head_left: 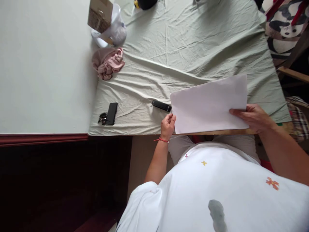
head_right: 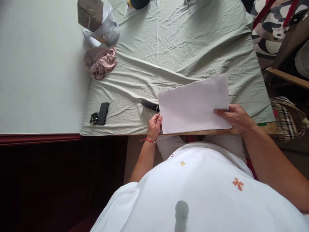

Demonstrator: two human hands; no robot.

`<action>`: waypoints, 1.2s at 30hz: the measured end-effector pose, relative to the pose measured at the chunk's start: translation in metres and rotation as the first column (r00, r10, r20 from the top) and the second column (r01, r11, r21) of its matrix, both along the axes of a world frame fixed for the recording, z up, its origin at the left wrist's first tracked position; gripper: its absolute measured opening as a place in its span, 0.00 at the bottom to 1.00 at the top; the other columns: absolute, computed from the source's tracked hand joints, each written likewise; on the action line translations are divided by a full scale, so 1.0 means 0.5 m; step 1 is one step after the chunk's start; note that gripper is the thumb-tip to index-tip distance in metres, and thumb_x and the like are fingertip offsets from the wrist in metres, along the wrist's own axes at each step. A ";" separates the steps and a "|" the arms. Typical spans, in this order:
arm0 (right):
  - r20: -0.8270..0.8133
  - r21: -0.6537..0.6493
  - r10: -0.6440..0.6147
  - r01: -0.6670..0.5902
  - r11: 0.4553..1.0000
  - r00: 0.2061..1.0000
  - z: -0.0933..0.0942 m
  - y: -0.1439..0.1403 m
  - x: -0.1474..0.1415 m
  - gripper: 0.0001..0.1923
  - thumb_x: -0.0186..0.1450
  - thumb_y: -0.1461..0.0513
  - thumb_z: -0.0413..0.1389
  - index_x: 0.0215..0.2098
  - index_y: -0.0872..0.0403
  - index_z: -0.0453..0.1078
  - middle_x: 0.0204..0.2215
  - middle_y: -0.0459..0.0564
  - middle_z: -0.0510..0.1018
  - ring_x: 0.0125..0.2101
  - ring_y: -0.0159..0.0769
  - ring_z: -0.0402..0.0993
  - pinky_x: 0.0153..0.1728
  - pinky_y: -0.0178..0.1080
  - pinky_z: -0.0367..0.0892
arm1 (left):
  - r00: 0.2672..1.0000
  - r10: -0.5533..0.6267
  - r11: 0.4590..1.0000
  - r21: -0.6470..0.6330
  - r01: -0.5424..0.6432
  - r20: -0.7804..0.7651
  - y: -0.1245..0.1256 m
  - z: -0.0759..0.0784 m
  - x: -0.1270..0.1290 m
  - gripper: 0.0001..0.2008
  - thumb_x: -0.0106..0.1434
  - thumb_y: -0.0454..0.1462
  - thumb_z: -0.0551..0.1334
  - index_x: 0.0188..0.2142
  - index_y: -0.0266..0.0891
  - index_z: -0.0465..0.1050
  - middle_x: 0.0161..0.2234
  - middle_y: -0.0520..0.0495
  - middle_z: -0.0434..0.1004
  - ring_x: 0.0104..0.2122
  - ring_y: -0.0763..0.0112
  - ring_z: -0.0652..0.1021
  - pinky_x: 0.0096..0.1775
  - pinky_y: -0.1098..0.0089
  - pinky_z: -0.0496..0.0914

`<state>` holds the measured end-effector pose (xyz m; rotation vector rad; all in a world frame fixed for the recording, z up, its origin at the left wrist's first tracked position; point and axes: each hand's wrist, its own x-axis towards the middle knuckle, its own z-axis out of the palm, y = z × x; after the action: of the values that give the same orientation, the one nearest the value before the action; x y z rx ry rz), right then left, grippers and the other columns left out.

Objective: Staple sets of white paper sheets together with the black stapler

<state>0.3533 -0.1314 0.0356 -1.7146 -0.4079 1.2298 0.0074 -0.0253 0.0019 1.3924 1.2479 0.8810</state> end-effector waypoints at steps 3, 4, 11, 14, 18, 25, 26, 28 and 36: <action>0.036 0.093 0.002 -0.005 0.996 0.999 -0.028 0.013 -0.003 0.11 0.54 0.61 0.71 0.35 0.55 0.82 0.33 0.49 0.84 0.30 0.31 0.73 0.30 0.34 0.68 | 1.000 -0.016 1.000 -0.027 0.016 0.007 0.004 -0.019 0.011 0.17 0.61 0.48 0.70 0.36 0.36 0.76 0.28 0.50 0.79 0.28 0.73 0.75 0.33 0.73 0.69; 0.064 0.144 0.001 -0.010 0.990 0.998 -0.039 0.016 -0.003 0.10 0.55 0.62 0.70 0.36 0.54 0.81 0.32 0.47 0.84 0.29 0.30 0.72 0.31 0.33 0.67 | 1.000 0.008 1.000 -0.015 -0.008 -0.018 0.004 -0.025 0.014 0.16 0.61 0.47 0.69 0.35 0.37 0.75 0.27 0.51 0.77 0.27 0.74 0.73 0.32 0.74 0.67; 0.487 0.137 0.026 -0.105 0.985 0.873 -0.069 0.008 -0.012 0.03 0.64 0.62 0.63 0.35 0.51 0.73 0.24 0.41 0.74 0.26 0.30 0.62 0.31 0.35 0.57 | 0.972 0.171 0.975 0.172 -0.143 -0.163 0.001 -0.026 0.022 0.21 0.65 0.50 0.65 0.25 0.40 0.65 0.19 0.59 0.58 0.22 0.78 0.59 0.28 0.74 0.56; 0.675 0.054 0.056 -0.125 0.991 0.736 -0.056 0.005 -0.024 0.05 0.65 0.62 0.62 0.33 0.50 0.70 0.22 0.40 0.69 0.26 0.32 0.60 0.33 0.36 0.56 | 0.989 0.113 0.987 0.130 -0.099 -0.099 -0.004 -0.020 0.016 0.19 0.64 0.51 0.66 0.28 0.39 0.68 0.22 0.57 0.64 0.24 0.77 0.65 0.30 0.74 0.61; 0.733 0.023 0.048 -0.096 0.995 0.679 -0.045 0.008 -0.034 0.05 0.66 0.62 0.60 0.34 0.49 0.68 0.25 0.43 0.71 0.29 0.35 0.63 0.36 0.36 0.57 | 1.000 -0.013 1.000 0.026 0.012 0.023 -0.014 -0.021 0.008 0.19 0.58 0.49 0.71 0.40 0.38 0.73 0.31 0.50 0.78 0.30 0.72 0.76 0.35 0.72 0.69; 0.770 0.012 0.052 -0.097 0.995 0.636 -0.048 0.008 -0.036 0.07 0.66 0.60 0.59 0.33 0.49 0.65 0.25 0.43 0.69 0.28 0.35 0.61 0.36 0.37 0.57 | 0.985 0.122 0.983 0.154 -0.102 -0.125 -0.015 -0.024 0.010 0.19 0.64 0.53 0.66 0.30 0.39 0.71 0.22 0.56 0.65 0.23 0.77 0.65 0.30 0.73 0.61; 0.772 0.014 0.051 -0.097 0.995 0.633 -0.047 0.007 -0.036 0.07 0.66 0.60 0.59 0.33 0.49 0.64 0.25 0.43 0.68 0.28 0.35 0.61 0.36 0.37 0.57 | 0.987 0.112 0.984 0.149 -0.094 -0.112 -0.015 -0.022 0.010 0.20 0.64 0.53 0.65 0.30 0.39 0.72 0.22 0.56 0.65 0.24 0.76 0.66 0.30 0.73 0.62; 0.773 0.023 0.041 -0.093 0.995 0.634 -0.046 0.007 -0.036 0.07 0.67 0.60 0.58 0.33 0.49 0.64 0.25 0.43 0.67 0.28 0.34 0.60 0.36 0.37 0.56 | 0.998 0.041 0.995 0.097 -0.037 -0.040 -0.015 -0.018 0.010 0.19 0.62 0.53 0.67 0.36 0.39 0.74 0.25 0.54 0.69 0.26 0.75 0.69 0.32 0.73 0.64; 0.789 0.030 0.034 -0.094 0.995 0.613 -0.044 0.008 -0.036 0.10 0.66 0.61 0.58 0.31 0.48 0.60 0.23 0.41 0.63 0.27 0.34 0.59 0.35 0.38 0.55 | 0.995 0.063 0.994 0.099 -0.055 -0.078 -0.021 -0.019 0.009 0.17 0.61 0.50 0.69 0.32 0.39 0.72 0.20 0.59 0.61 0.21 0.78 0.62 0.27 0.73 0.58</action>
<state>0.3352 -0.1272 0.0136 -2.1341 -1.0331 0.3999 0.0118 -0.0357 -0.0074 1.4871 1.3281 0.9443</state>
